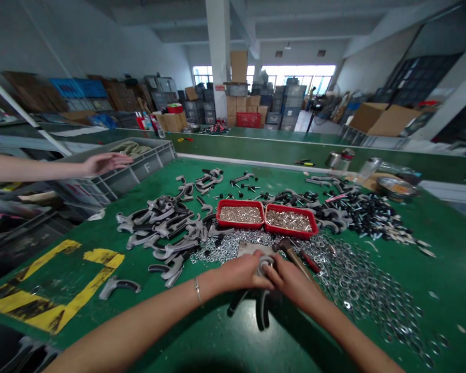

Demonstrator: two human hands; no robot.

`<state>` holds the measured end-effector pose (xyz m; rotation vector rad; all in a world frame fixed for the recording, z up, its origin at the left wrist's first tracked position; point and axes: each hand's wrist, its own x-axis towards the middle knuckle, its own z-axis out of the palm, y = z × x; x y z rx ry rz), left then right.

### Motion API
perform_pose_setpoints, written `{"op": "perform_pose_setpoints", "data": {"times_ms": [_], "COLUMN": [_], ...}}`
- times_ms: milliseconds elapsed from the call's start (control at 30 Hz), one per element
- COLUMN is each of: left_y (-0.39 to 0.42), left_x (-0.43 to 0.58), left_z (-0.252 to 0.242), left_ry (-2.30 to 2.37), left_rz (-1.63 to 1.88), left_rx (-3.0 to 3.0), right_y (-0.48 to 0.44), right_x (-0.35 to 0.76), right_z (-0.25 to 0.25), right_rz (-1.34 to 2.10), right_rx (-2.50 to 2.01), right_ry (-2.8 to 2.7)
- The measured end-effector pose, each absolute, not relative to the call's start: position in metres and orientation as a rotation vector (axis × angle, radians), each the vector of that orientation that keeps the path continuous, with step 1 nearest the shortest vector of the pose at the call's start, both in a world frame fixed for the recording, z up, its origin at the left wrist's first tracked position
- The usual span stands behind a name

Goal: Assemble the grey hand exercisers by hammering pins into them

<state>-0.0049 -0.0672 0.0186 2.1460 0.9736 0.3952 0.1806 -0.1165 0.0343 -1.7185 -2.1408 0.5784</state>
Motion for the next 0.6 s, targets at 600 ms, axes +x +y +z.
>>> {"op": "perform_pose_setpoints", "data": {"times_ms": [600], "left_y": [0.099], "left_x": [0.131], "left_z": [0.031], "left_ry": [0.916], "left_rz": [0.189], "left_rx": [2.839], "right_y": [0.052], "right_x": [0.274], "right_z": [0.009], "right_rz": [0.043], "right_rx": [-2.194], "right_ry": [-2.177]}}
